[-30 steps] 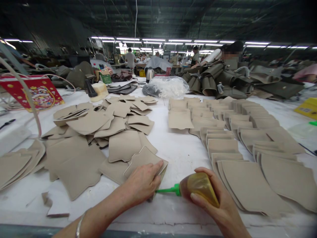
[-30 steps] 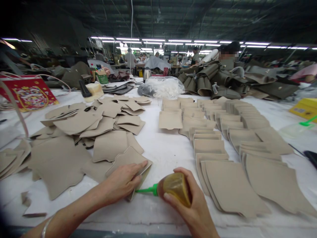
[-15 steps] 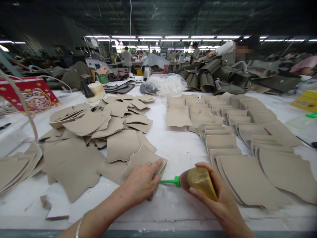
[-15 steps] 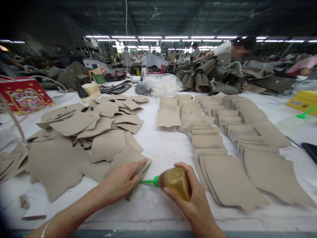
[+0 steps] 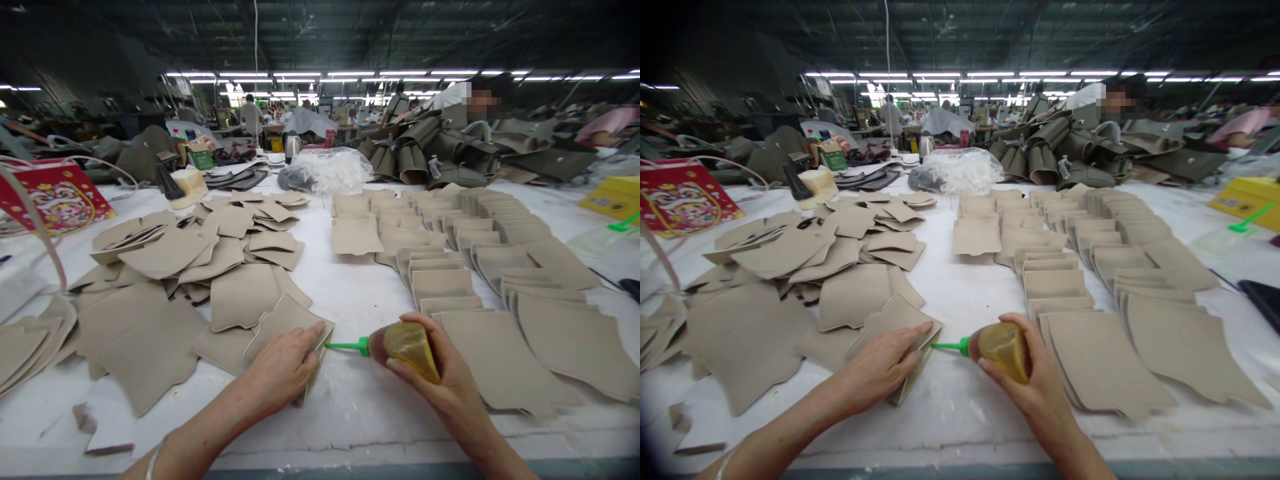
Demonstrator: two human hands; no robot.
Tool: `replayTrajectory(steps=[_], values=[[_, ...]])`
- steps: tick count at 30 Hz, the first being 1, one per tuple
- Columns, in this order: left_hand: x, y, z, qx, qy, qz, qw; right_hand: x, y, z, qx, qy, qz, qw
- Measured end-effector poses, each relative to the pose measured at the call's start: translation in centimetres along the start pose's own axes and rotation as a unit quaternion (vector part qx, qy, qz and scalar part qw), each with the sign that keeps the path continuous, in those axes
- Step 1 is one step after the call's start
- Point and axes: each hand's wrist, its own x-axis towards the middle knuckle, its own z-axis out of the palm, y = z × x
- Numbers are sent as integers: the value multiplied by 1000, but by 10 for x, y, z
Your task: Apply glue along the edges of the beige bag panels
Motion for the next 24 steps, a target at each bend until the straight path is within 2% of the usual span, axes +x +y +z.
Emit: replayTrajectory(steps=[2,6,12,15,19,21,23,24], values=[[0,0,0,-2,-2,-3,1000,-1,0,0,-3,6,-9,1000],[1,0,0,-5,-3,-5,1000,-5,-4,2,39,-50,8,998],[2,-1,-1,-9,-3,0,1000,13,2,2,-4,40,-24,999],[2,0,0,-13,0,-1,1000,12,1,4,-8,44,-28,999],[1,2,-3,-24,-1,-9,1000,3,-5,3,78,-23,73,994],[-2,2,-7,-41,-1,-10,999,-1,-1,0,148,-28,123,981],[-6,0,-13,-47,33,-27,998,-5,10,-3,218,-4,146,965],[-9,-2,-16,-37,73,-49,995,-8,18,-4,258,-4,144,955]])
